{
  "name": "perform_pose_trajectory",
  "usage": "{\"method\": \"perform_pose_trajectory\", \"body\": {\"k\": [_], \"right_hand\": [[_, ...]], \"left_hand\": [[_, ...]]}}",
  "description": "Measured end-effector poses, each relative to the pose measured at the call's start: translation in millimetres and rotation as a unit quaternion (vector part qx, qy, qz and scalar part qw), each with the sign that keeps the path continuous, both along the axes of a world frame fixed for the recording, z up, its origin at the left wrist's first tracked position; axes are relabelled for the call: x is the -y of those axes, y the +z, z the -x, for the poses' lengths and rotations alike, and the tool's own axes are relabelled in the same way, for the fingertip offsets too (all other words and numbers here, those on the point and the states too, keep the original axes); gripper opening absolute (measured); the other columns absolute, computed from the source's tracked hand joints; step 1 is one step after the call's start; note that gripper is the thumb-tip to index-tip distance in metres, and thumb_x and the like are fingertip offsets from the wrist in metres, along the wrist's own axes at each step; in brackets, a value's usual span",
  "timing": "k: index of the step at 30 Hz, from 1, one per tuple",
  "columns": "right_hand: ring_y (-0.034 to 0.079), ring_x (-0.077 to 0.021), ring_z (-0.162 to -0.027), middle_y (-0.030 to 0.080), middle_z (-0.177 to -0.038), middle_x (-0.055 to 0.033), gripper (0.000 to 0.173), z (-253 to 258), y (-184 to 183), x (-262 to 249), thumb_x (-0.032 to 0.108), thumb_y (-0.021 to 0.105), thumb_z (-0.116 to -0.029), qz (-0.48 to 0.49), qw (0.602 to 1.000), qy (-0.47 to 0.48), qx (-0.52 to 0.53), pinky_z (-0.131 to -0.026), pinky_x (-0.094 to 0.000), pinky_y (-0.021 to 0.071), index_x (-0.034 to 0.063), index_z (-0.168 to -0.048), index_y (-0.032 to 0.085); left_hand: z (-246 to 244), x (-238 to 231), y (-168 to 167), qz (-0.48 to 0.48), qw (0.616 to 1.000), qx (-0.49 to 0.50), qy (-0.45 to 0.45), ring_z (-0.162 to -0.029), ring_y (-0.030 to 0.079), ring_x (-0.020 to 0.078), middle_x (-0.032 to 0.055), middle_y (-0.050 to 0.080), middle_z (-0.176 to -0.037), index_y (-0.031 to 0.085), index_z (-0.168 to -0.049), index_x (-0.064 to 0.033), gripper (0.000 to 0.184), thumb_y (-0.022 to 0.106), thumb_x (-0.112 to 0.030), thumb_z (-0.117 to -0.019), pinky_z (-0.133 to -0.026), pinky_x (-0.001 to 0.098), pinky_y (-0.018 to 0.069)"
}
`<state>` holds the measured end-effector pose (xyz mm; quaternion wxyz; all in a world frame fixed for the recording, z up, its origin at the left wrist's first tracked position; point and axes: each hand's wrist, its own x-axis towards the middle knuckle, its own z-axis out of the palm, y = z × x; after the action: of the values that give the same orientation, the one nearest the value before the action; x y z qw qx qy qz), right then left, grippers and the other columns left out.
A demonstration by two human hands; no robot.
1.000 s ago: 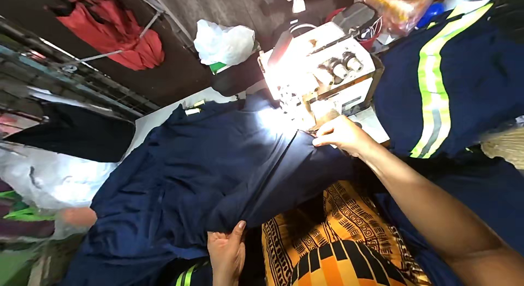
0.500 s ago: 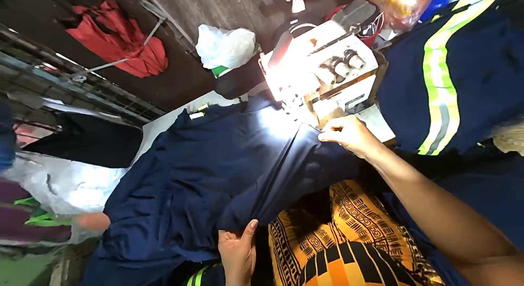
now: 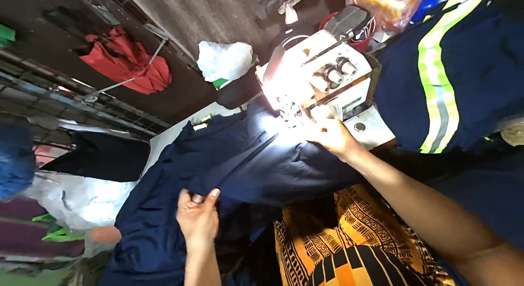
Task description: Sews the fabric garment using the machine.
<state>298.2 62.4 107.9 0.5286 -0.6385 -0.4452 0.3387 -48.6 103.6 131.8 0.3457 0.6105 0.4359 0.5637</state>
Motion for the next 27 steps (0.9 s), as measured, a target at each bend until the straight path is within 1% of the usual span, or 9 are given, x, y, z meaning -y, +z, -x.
{"method": "perform_pose_trajectory", "body": {"k": [5, 7, 9, 12, 16, 19, 21, 24, 27], "right_hand": [[0.058, -0.018, -0.066, 0.061, -0.075, -0.0091, 0.021, 22.9, -8.3, -1.7, 0.018, 0.078, -0.0904, -0.046, 0.996, -0.076, 0.011, -0.063, -0.0404, 0.0513, -0.0004, -0.091, 0.068], [0.059, -0.0145, -0.066, 0.063, -0.076, -0.0073, 0.02, 32.0, -14.3, -2.5, 0.018, 0.077, -0.0907, -0.079, 0.993, -0.089, -0.002, -0.064, -0.0362, 0.0535, 0.0001, -0.098, 0.07], [0.058, -0.013, -0.068, 0.062, -0.077, -0.007, 0.02, 38.3, -20.8, 0.1, 0.016, 0.078, -0.0899, -0.103, 0.989, -0.102, -0.022, -0.066, -0.0341, 0.052, -0.0012, -0.095, 0.069], [0.057, -0.0087, -0.069, 0.06, -0.077, -0.0039, 0.023, 35.6, -34.5, 11.2, 0.016, 0.079, -0.0872, -0.101, 0.988, -0.098, -0.058, -0.067, -0.0281, 0.0511, 0.0009, -0.092, 0.063], [0.065, -0.0066, -0.078, 0.069, -0.088, -0.0055, 0.024, 29.1, -48.1, 32.7, 0.01, 0.076, -0.0886, -0.085, 0.99, -0.048, -0.106, -0.072, -0.0234, 0.0552, -0.0013, -0.107, 0.065], [0.069, -0.0151, -0.088, 0.07, -0.099, -0.0101, 0.033, 33.7, -48.5, 40.3, 0.013, 0.081, -0.085, -0.1, 0.989, -0.112, 0.005, -0.078, -0.0326, 0.0594, 0.001, -0.112, 0.067], [0.064, -0.0232, -0.094, 0.067, -0.104, -0.0118, 0.04, 34.9, -42.9, 37.7, 0.02, 0.085, -0.0797, -0.126, 0.97, -0.179, 0.102, -0.081, -0.0423, 0.0545, 0.0054, -0.113, 0.069], [0.065, -0.0288, -0.095, 0.068, -0.098, -0.0122, 0.034, 34.6, -35.3, 29.3, 0.03, 0.085, -0.0813, -0.153, 0.959, -0.165, 0.174, -0.084, -0.0503, 0.0531, 0.0039, -0.1, 0.073], [0.065, -0.021, -0.083, 0.068, -0.084, -0.0081, 0.015, 45.6, -29.5, 27.4, 0.018, 0.076, -0.0883, -0.19, 0.959, -0.124, 0.168, -0.077, -0.0409, 0.0534, 0.0047, -0.083, 0.071]], "left_hand": [[0.3, -76.3, 36.4, -0.057, 0.992, -0.112, -0.009, -0.075, 0.06, -0.0037, -0.0134, 0.06, -0.087, 0.043, -0.136, -0.003, 0.061, 0.068, 0.007, -0.0807, -0.075, 0.0195, 0.0559], [-4.0, -93.4, 34.9, -0.033, 0.982, -0.185, 0.031, -0.075, 0.059, -0.0006, -0.0023, 0.061, -0.092, 0.039, -0.145, 0.0006, 0.067, 0.069, 0.006, -0.0856, -0.075, 0.0218, 0.0546], [-11.1, -89.5, 25.1, 0.017, 0.975, -0.214, 0.057, -0.087, 0.068, 0.0107, 0.0153, 0.068, -0.109, 0.03, -0.154, 0.0007, 0.067, 0.061, 0.002, -0.0945, -0.082, 0.0307, 0.0573], [-34.3, -36.2, 2.7, 0.082, 0.976, -0.185, 0.083, -0.096, 0.067, 0.0165, 0.0205, 0.063, -0.12, 0.02, -0.157, 0.003, 0.07, 0.056, -0.019, -0.1018, -0.083, 0.0345, 0.0566], [-56.0, 19.6, -30.9, 0.177, 0.968, -0.167, 0.061, -0.145, 0.04, 0.0321, 0.0285, 0.032, -0.16, 0.019, -0.16, 0.0011, 0.084, 0.067, -0.025, -0.0958, -0.117, 0.0454, 0.0369], [-55.8, 14.8, -33.2, 0.106, 0.986, -0.099, 0.087, -0.105, 0.062, 0.0143, 0.0179, 0.06, -0.126, 0.033, -0.155, -0.0009, 0.082, 0.074, -0.007, -0.0844, -0.09, 0.0286, 0.0528], [-53.9, 9.9, -26.9, 0.068, 0.991, -0.071, 0.086, -0.084, 0.064, 0.0037, 0.0067, 0.063, -0.101, 0.033, -0.153, -0.0012, 0.083, 0.075, 0.001, -0.0811, -0.076, 0.0197, 0.0547], [-47.8, 9.0, -28.8, -0.002, 0.986, -0.135, 0.095, -0.079, 0.063, -0.0001, 0.0066, 0.067, -0.099, 0.04, -0.15, 0.0015, 0.077, 0.075, 0.001, -0.0819, -0.071, 0.016, 0.0532], [-42.7, 9.6, -33.3, -0.115, 0.955, -0.244, 0.122, -0.084, 0.066, 0.0065, 0.0188, 0.071, -0.112, 0.052, -0.144, 0.0048, 0.06, 0.073, -0.004, -0.0879, -0.078, 0.022, 0.0532]]}}
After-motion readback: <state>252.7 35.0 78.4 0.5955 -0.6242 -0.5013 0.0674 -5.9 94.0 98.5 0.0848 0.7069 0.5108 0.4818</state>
